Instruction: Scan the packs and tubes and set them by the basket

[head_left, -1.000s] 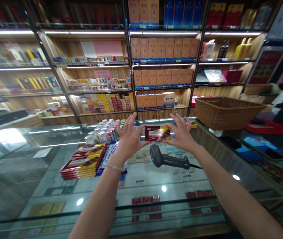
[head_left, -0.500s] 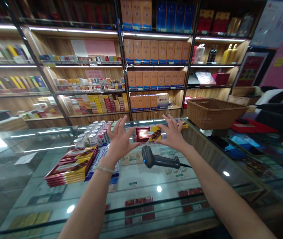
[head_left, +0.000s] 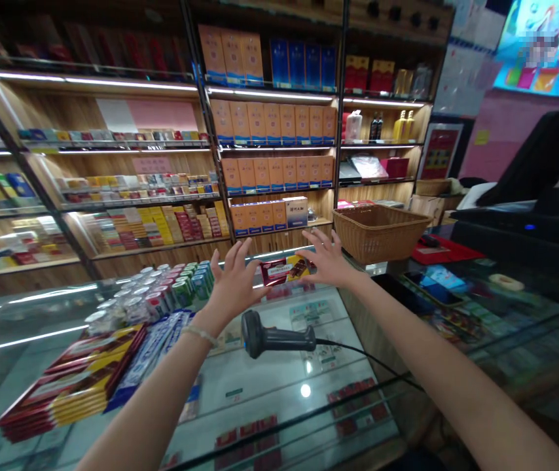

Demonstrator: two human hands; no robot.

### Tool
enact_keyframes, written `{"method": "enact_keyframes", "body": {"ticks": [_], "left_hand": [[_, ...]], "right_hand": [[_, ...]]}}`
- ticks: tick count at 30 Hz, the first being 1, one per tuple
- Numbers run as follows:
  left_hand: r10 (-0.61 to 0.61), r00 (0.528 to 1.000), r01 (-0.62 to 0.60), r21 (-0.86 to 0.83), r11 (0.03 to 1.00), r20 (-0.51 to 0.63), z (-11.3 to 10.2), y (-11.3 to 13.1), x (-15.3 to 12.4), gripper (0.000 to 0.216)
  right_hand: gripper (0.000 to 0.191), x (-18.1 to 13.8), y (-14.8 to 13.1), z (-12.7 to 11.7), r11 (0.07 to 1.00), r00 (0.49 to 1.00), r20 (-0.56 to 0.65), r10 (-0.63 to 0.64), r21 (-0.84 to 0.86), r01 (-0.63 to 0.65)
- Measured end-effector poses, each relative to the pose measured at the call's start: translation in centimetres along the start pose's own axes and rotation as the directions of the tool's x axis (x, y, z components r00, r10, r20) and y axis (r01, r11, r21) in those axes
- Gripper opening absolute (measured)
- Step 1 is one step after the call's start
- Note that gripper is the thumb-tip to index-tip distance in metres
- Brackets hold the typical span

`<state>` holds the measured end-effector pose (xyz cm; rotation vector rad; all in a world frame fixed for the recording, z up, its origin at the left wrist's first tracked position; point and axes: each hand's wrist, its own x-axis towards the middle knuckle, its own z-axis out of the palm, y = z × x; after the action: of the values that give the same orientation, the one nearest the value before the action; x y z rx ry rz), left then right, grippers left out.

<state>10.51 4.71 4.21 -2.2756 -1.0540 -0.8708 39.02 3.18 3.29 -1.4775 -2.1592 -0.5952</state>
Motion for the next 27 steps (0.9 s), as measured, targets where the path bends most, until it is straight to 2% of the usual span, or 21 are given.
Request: {"method": "enact_keyframes", "body": {"ticks": [4,7,11,15,18,22,27], "left_hand": [[0.034,0.999,-0.033,-0.042,0.999,0.011,2.4,2.5,2.8,0.044],[0.049,0.997,-0.045,-0.066,0.997,0.061,4.0,4.6,4.5,0.045],[0.096,0.988,-0.081,-0.121,0.989,0.121,5.8,6.8,5.7,0.046],[0.125,0.978,-0.106,-0.119,0.987,0.169,7.6,7.8,6.6,0.045],[0.111,0.97,-0.096,-0.078,0.992,0.217,9.0,7.7,7.9,0.047],[0.044,0.959,-0.041,-0.018,0.999,0.28,10.7,7.1,10.5,0.05],[-0.065,0.912,0.051,0.045,0.998,0.404,12.4,6.5,12.8,0.056]], "right_hand": [[0.07,-1.1,3.8,-0.7,0.999,0.999,0.047,0.021,-0.041,-0.019],[0.067,-2.1,6.2,-1.3,0.997,0.996,0.082,0.028,-0.072,-0.023],[0.064,-3.3,8.6,-1.2,0.995,0.992,0.127,0.009,-0.096,0.003],[0.063,-3.7,10.5,-0.3,0.994,0.987,0.159,-0.006,-0.111,0.024],[0.061,-2.7,11.7,0.4,0.988,0.985,0.168,-0.028,-0.146,0.053],[0.061,0.2,13.3,1.4,0.964,0.976,0.2,-0.082,-0.231,0.128],[0.065,3.6,14.8,3.9,0.925,0.947,0.31,-0.087,-0.327,0.192]]}}
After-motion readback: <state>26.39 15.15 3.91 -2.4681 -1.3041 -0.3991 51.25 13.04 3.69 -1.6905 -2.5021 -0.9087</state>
